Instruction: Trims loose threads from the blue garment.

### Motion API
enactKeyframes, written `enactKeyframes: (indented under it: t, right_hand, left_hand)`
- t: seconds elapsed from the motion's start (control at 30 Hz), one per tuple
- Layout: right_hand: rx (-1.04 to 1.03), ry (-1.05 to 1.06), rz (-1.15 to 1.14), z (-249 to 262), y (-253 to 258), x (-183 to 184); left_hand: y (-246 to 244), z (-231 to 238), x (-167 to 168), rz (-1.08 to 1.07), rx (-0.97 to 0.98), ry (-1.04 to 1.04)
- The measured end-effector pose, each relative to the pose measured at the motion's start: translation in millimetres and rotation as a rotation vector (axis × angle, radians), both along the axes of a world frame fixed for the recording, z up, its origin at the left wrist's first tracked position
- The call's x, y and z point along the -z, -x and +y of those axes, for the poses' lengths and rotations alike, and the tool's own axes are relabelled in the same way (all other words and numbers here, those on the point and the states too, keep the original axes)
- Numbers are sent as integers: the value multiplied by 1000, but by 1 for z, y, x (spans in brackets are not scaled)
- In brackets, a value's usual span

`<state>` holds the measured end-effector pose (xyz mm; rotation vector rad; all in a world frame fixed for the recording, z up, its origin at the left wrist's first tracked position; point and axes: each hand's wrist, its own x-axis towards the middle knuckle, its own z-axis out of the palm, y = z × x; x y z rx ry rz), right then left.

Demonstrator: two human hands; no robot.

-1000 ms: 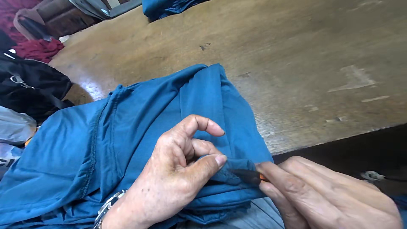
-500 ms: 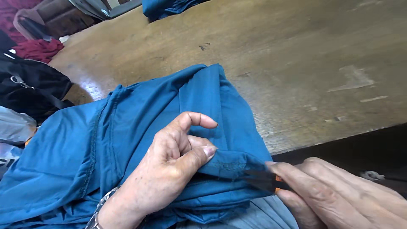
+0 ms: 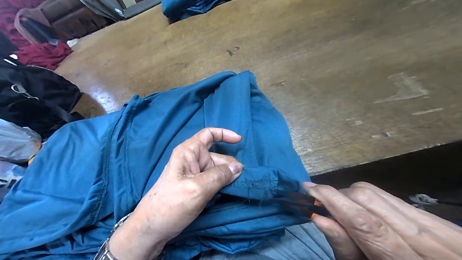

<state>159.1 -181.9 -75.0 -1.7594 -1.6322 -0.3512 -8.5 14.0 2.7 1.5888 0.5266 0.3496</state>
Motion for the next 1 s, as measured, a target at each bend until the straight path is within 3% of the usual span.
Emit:
enactKeyframes:
  t: [0.63, 0.73, 0.87, 1.0]
  right_hand:
    - [38, -62, -3, 11, 12, 2]
    - [-41, -32, 31, 8, 9, 0]
    - [-296, 33, 152, 0, 11, -11]
    - [-175, 28, 120, 2, 14, -10]
  left_hand:
    - [-2, -4, 0, 27, -21, 35]
    - [-2, -3, 0, 19, -12, 39]
    - [-2, -2, 3, -20, -13, 62]
    - [-2, -5, 1, 0, -25, -26]
